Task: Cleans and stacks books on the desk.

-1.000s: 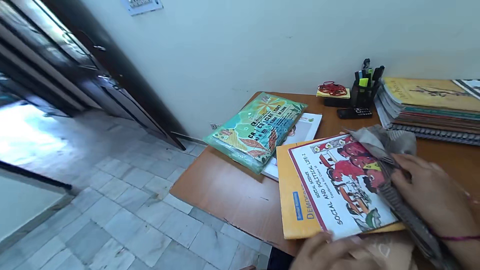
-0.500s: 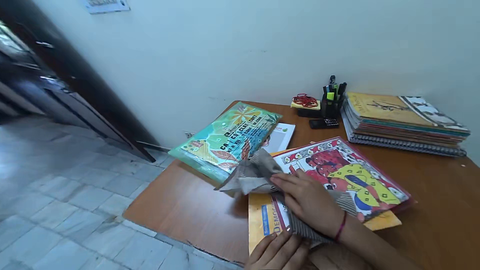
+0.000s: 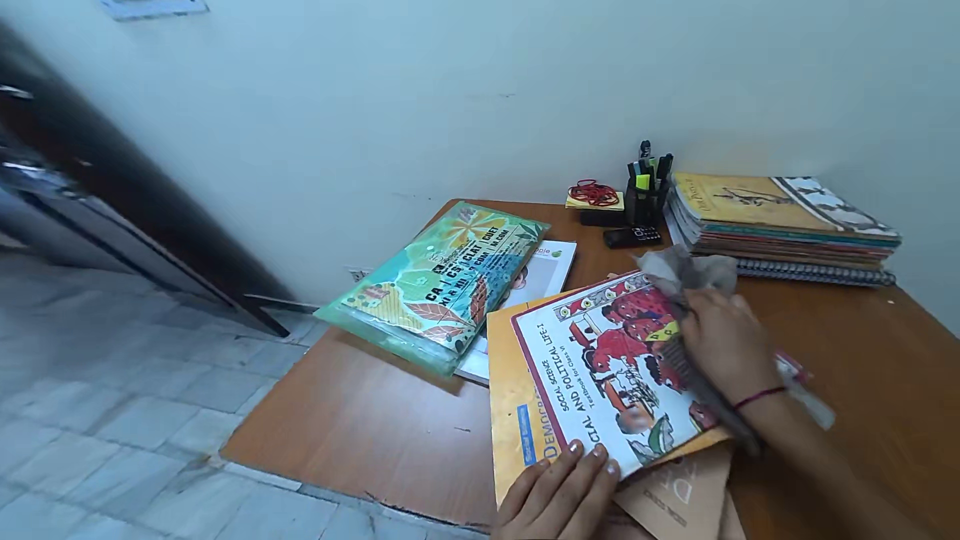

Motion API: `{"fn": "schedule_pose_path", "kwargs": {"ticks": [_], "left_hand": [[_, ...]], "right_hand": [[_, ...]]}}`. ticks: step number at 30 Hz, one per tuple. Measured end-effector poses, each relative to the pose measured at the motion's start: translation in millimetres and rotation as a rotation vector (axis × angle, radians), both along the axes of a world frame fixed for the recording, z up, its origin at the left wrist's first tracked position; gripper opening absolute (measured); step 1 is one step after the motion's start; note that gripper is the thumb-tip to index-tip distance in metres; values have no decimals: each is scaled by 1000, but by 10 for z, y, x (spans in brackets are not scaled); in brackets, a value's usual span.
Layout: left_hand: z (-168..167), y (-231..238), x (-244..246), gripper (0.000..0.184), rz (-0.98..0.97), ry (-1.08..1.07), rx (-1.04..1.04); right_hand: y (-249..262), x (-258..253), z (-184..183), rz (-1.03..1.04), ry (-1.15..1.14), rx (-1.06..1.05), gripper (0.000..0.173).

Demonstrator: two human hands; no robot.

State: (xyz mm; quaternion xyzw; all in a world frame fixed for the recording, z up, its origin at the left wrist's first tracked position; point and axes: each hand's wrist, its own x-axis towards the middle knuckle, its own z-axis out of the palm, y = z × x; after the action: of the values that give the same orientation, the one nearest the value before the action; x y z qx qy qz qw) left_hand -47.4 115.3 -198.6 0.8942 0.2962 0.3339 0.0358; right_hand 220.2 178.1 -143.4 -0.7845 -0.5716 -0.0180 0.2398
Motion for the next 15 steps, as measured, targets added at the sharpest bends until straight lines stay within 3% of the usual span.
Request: {"fn": "schedule_pose_path", "kwargs": {"ticks": [4, 8, 11, 15], "left_hand": [[6, -9, -8, 24, 1, -1, -10], [22, -9, -29, 18, -25, -7, -12], [62, -6, -31, 23, -38, -4, -66], [140, 37, -14, 23, -60, -2, -105]], "right_hand": [[-165, -731, -123, 352, -82, 154, 30], [-230, -861, -132, 759, -56, 245, 37], [-214, -644, -169, 752, -42, 265, 38], [-191, -107, -257, 527, -91, 294, 33]]}}
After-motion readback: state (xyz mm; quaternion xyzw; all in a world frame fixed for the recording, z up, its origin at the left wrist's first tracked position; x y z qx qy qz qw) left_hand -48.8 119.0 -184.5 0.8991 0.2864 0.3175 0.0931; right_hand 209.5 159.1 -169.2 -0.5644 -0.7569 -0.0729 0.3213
